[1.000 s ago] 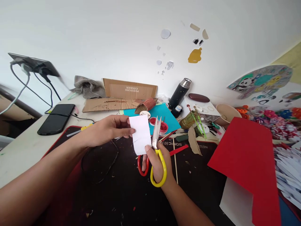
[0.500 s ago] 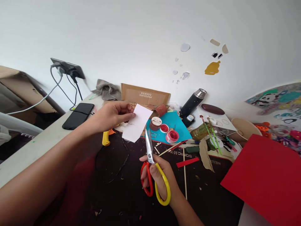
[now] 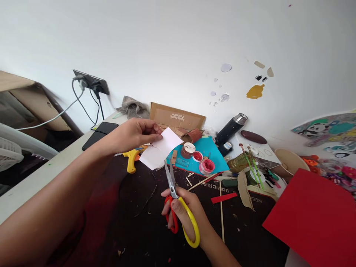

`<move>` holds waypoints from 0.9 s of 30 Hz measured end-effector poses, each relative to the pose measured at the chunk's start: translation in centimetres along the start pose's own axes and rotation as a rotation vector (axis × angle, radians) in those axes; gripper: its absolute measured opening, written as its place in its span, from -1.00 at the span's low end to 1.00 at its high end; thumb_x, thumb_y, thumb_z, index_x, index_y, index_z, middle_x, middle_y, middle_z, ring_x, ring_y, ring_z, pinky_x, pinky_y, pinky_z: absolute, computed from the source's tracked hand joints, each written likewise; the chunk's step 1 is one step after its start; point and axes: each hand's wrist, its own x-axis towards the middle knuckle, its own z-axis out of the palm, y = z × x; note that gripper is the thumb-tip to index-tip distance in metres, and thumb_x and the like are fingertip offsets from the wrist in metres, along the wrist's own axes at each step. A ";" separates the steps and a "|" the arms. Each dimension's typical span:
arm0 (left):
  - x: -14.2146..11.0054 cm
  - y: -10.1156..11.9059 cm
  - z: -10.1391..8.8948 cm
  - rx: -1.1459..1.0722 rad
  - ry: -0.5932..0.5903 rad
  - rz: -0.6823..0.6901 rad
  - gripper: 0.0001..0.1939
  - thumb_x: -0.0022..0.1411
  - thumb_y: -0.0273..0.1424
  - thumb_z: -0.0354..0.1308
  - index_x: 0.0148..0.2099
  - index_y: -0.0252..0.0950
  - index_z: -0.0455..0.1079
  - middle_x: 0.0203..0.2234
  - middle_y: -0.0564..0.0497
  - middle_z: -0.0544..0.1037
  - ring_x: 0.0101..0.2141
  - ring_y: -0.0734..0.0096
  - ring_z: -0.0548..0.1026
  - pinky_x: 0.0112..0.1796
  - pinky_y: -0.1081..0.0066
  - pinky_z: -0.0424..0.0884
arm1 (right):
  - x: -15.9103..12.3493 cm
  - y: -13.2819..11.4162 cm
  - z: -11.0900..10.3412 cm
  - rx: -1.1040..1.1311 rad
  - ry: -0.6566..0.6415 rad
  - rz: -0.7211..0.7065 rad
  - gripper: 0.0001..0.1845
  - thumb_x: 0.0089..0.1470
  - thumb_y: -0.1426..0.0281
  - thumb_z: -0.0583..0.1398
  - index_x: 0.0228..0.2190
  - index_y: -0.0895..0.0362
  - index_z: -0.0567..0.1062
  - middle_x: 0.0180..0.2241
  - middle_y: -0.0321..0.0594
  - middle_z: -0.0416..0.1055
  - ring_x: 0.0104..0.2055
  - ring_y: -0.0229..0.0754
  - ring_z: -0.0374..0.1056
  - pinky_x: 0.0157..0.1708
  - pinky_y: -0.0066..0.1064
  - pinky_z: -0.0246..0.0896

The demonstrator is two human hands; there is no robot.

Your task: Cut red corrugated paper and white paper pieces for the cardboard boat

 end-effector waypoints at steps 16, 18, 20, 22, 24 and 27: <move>0.5 -0.8 -1.2 0.121 -0.033 0.049 -0.78 0.32 -0.19 0.32 -0.20 -0.25 0.58 -0.42 0.06 0.61 -0.42 0.42 0.48 -0.38 0.43 0.40 | 3.5 -0.5 1.2 -0.081 -0.001 -0.094 -0.37 0.27 -0.20 0.33 -0.10 0.14 0.60 -0.50 -0.36 0.40 -0.65 -0.36 0.32 -0.64 -0.56 0.13; 0.6 -0.7 -0.9 0.170 -0.048 0.050 -0.77 0.31 -0.18 0.31 -0.20 -0.25 0.58 -0.41 0.06 0.62 -0.40 0.41 0.49 -0.36 0.42 0.41 | 3.4 -0.4 1.1 -0.092 0.006 -0.095 -0.37 0.27 -0.21 0.32 -0.11 0.13 0.60 -0.51 -0.37 0.40 -0.65 -0.35 0.32 -0.64 -0.55 0.14; 0.7 -0.7 -0.7 0.195 -0.059 0.054 -0.76 0.30 -0.17 0.31 -0.19 -0.24 0.57 -0.38 0.04 0.63 -0.37 0.39 0.51 -0.34 0.41 0.42 | 3.3 -0.2 1.1 -0.097 0.016 -0.099 -0.40 0.29 -0.19 0.32 -0.13 0.13 0.60 -0.52 -0.37 0.39 -0.65 -0.35 0.32 -0.64 -0.55 0.14; 0.8 -0.7 -0.5 0.196 -0.068 0.050 -0.75 0.31 -0.15 0.30 -0.19 -0.24 0.57 -0.36 0.03 0.64 -0.36 0.37 0.51 -0.33 0.40 0.42 | 3.3 -0.2 1.0 -0.095 0.019 -0.103 -0.42 0.30 -0.17 0.31 -0.15 0.12 0.59 -0.51 -0.38 0.40 -0.65 -0.36 0.32 -0.64 -0.55 0.14; 0.8 -0.8 -0.4 0.188 -0.078 0.043 -0.73 0.31 -0.13 0.30 -0.18 -0.23 0.57 -0.36 0.02 0.64 -0.36 0.36 0.52 -0.34 0.39 0.42 | 3.2 -0.2 1.0 -0.096 0.022 -0.100 -0.43 0.31 -0.16 0.32 -0.16 0.12 0.58 -0.52 -0.38 0.39 -0.65 -0.36 0.32 -0.64 -0.56 0.14; 0.8 -0.8 -0.4 0.197 -0.090 0.044 -0.73 0.31 -0.13 0.30 -0.19 -0.23 0.57 -0.36 0.01 0.63 -0.37 0.35 0.52 -0.35 0.38 0.42 | 3.2 -0.3 1.0 -0.105 0.026 -0.086 -0.42 0.29 -0.18 0.32 -0.17 0.12 0.57 -0.53 -0.40 0.37 -0.66 -0.36 0.30 -0.66 -0.57 0.12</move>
